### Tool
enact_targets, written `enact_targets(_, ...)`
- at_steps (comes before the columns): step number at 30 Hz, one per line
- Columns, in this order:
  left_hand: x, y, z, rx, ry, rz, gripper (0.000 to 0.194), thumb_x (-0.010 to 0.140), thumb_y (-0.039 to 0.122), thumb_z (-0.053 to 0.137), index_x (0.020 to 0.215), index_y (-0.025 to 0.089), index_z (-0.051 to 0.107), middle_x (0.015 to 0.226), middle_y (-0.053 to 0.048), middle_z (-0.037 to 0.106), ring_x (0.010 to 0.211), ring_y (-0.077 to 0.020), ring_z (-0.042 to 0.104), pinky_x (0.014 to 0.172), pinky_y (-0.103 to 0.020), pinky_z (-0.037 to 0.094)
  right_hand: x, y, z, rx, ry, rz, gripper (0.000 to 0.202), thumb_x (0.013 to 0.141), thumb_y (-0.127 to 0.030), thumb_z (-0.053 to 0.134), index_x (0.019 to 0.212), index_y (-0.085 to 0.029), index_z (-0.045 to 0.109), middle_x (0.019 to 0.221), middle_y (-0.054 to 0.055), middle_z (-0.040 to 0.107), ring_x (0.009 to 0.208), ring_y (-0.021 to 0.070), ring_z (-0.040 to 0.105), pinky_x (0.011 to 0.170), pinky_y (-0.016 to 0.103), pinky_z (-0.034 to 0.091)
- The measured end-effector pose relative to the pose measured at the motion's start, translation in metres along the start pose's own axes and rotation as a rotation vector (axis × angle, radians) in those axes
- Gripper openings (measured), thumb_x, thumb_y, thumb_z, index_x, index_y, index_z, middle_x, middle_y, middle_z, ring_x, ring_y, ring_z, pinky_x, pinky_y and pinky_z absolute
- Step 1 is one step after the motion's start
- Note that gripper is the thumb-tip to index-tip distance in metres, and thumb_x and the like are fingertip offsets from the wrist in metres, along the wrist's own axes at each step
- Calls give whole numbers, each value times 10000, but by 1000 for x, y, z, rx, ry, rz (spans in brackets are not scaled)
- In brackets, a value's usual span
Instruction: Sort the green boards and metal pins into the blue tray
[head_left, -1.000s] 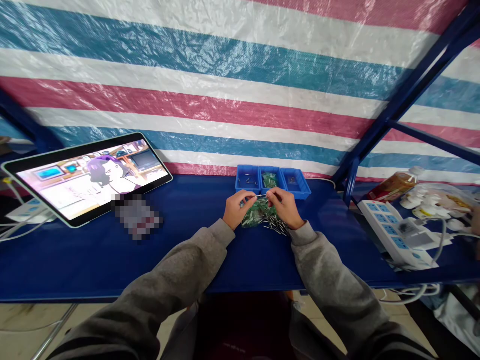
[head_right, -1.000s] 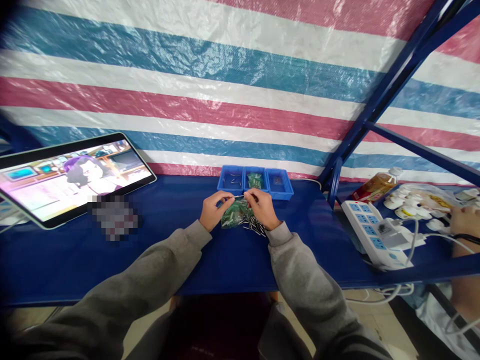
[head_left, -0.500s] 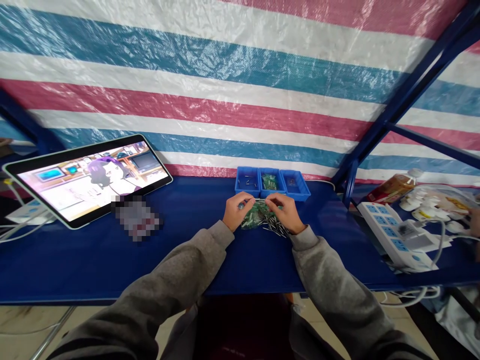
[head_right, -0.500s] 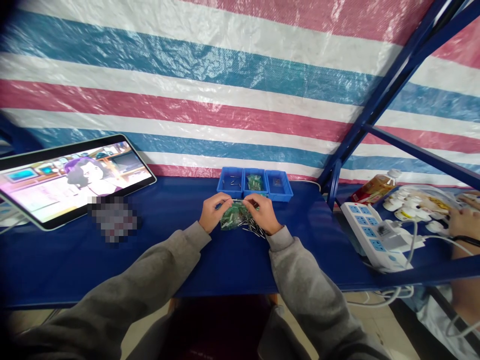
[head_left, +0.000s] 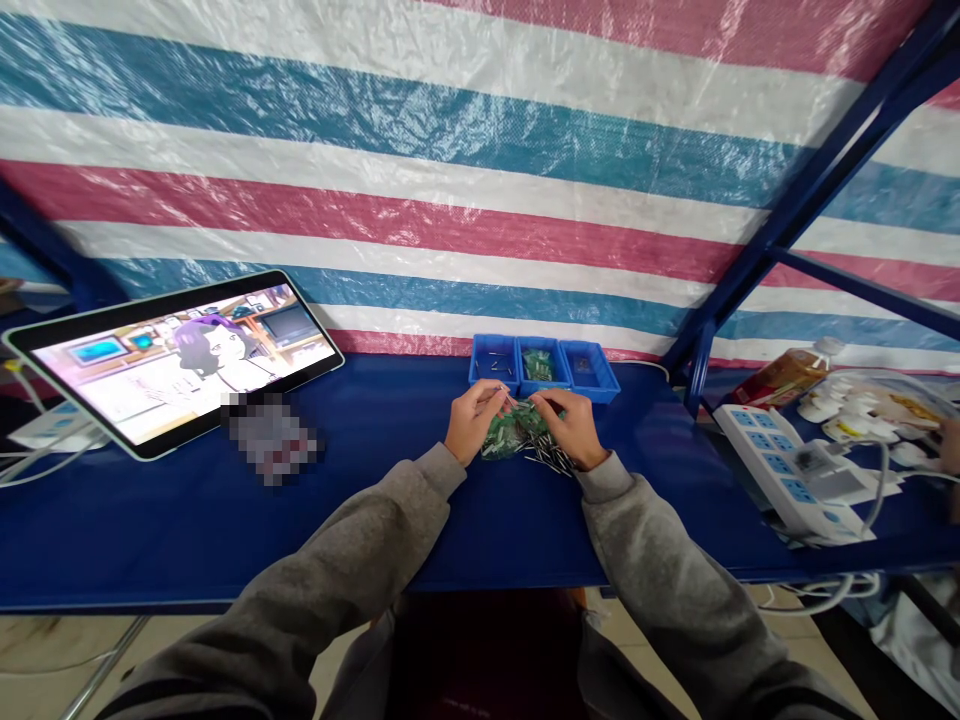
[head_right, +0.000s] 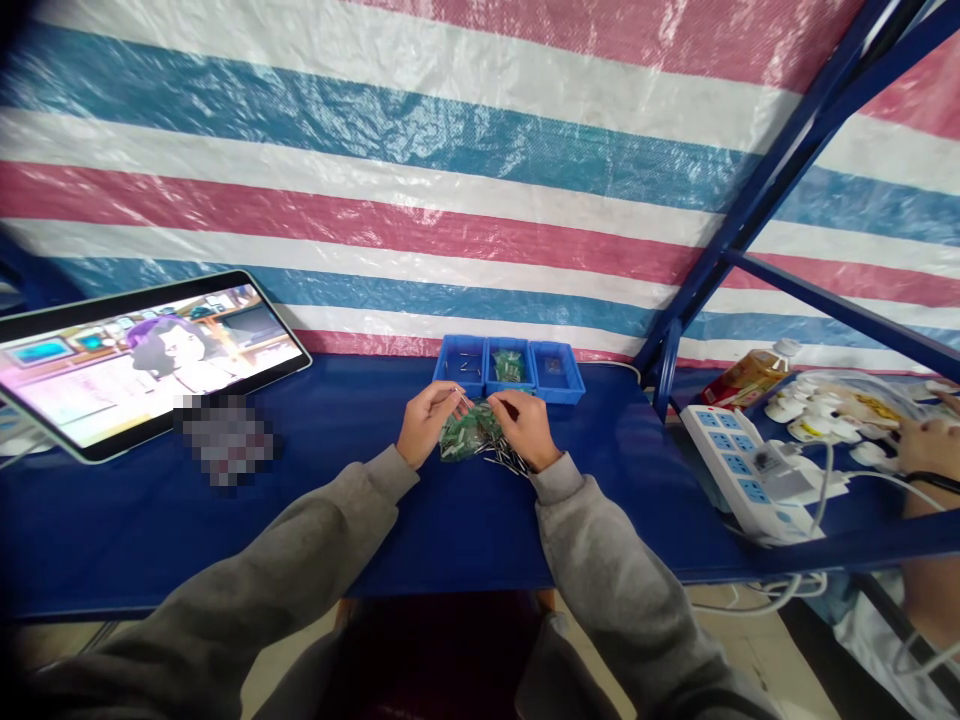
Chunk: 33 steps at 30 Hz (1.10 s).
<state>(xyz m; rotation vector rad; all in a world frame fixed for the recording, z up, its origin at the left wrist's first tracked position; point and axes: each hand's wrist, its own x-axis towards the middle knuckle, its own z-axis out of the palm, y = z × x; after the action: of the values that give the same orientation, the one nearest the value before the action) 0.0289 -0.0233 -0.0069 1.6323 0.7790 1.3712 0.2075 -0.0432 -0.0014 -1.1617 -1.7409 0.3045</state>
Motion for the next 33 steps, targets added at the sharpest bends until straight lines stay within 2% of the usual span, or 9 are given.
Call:
enact_targets(5,1,-2,-1,69,31,18,297,894,405,572,1094,186,579,678,16,576,528,-98,520,516,-224,460,0,0,1,-11,13,7,310,905,-413,513,782,-201,703,754,55,715,666,204,644,663,327,497)
enact_targets(9,1,-1,-1,116,-6,26,273,898,422,554,946,170,650,776,-24,626,555,-107,529,533,-240,457,-1,-1,3,0,1,-3,288,907,-378,515,790,-195,705,760,60,715,680,207,654,673,328,499)
enact_targets(13,1,-2,-2,152,-64,46,318,902,442,536,964,172,692,857,-58,660,610,-131,566,575,-264,478,-1,-1,2,5,15,0,292,906,-381,521,791,-190,709,753,64,714,684,210,658,672,328,497)
enact_targets(18,2,-4,-5,213,-140,36,357,931,448,477,1059,166,655,642,-2,574,512,-110,481,509,-234,399,-1,-3,0,18,41,-15,270,907,-395,530,878,-194,709,808,62,715,667,182,627,634,307,490)
enact_targets(21,2,-3,-7,234,-150,34,334,930,425,488,1112,165,593,596,30,526,505,-102,455,515,-221,373,-2,-5,-1,63,-20,-60,245,901,-388,552,936,-200,704,762,49,680,619,162,589,598,294,478)
enact_targets(26,1,2,-7,215,-158,19,297,919,402,516,1107,174,548,554,53,482,488,-98,429,515,-217,358,-3,-3,1,94,-100,-95,204,893,-370,578,892,-205,698,716,37,627,627,159,568,581,283,459)
enact_targets(29,1,4,-6,187,-162,4,297,913,405,525,1101,176,550,549,52,490,480,-99,438,508,-216,370,-3,-2,2,95,-107,-84,209,893,-374,574,849,-203,685,739,40,640,631,156,570,580,278,458)
enact_targets(33,2,4,-7,176,-114,-27,298,880,437,564,1022,178,601,613,18,580,491,-105,493,504,-220,415,-2,-4,1,89,-67,-37,236,904,-383,544,827,-189,656,750,38,658,617,148,576,598,275,463)
